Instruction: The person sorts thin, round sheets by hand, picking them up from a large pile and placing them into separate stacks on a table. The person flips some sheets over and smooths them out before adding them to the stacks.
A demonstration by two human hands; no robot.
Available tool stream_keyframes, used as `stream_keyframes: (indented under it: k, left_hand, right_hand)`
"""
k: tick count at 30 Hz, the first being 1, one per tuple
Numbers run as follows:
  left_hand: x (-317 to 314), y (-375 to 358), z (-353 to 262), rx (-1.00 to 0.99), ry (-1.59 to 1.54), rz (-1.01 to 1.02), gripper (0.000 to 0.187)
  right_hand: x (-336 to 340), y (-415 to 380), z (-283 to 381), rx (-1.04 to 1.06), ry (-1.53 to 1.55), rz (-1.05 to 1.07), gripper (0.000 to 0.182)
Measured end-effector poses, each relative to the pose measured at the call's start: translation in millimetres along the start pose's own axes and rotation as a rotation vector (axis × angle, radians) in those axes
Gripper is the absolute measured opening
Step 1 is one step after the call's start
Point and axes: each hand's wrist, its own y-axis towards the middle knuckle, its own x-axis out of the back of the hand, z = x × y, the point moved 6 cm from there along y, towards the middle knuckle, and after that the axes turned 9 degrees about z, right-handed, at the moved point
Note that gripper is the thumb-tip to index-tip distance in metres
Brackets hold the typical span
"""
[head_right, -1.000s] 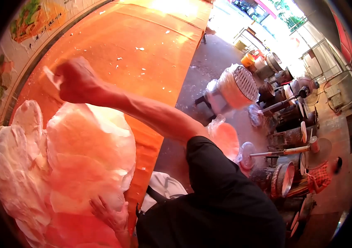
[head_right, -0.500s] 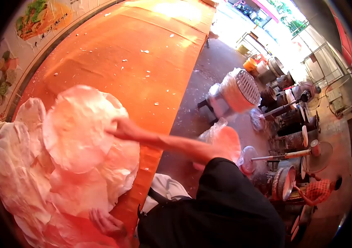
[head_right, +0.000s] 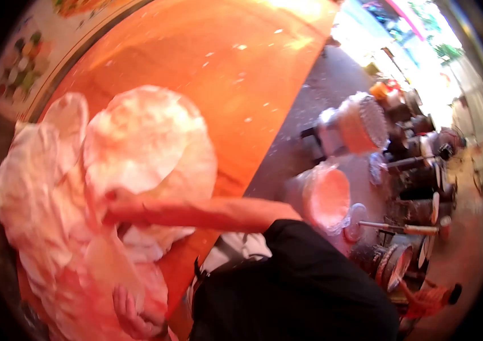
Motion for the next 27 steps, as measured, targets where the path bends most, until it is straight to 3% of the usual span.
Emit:
stream_keyframes:
  k: [1,4,6,8,9,11,15,18,21,24,26,27]
  left_hand:
    - [7,9,-7,0.043,0.032,-0.002,0.03]
    - [17,24,-8,0.087,0.079,-0.055,0.037]
    - [5,38,-12,-0.035,0.027,-0.126,0.036]
    - [-18,43,-13,-0.001,-0.139,-0.043,0.036]
    - [-28,39,-5,0.055,-0.136,-0.028,0.036]
    - [-56,24,9,0.162,-0.142,0.003,0.037]
    - [-107,-31,57,0.458,-0.129,0.197,0.039]
    - [-136,-65,84,0.592,-0.083,0.307,0.042]
    - [-155,-104,96,0.681,-0.027,0.389,0.049]
    - [-155,-97,90,0.645,0.065,0.392,0.051]
    - [-153,-90,90,0.68,0.013,0.406,0.053]
    - [-153,-90,90,0.703,-0.013,0.418,0.054]
  right_hand:
    - [-12,19,24,0.139,-0.095,0.138,0.037]
    - [-7,-13,106,0.294,-0.23,-0.018,0.025]
    - [25,-24,128,0.342,-0.191,-0.098,0.022]
    - [64,-35,137,0.356,-0.169,-0.162,0.018]
    - [84,-40,135,0.351,-0.165,-0.192,0.017]
    - [127,-51,118,0.346,-0.237,-0.218,0.036]
    - [275,-39,8,0.185,-0.055,-0.423,0.04]
    - [279,-51,-9,0.124,-0.07,-0.603,0.043]
    - [248,-46,26,0.219,-0.187,-0.513,0.044]
    - [237,-32,63,0.24,-0.371,-0.468,0.038]
    - [244,-24,92,0.354,-0.334,-0.236,0.05]
    - [267,-21,123,0.396,-0.522,-0.266,0.048]
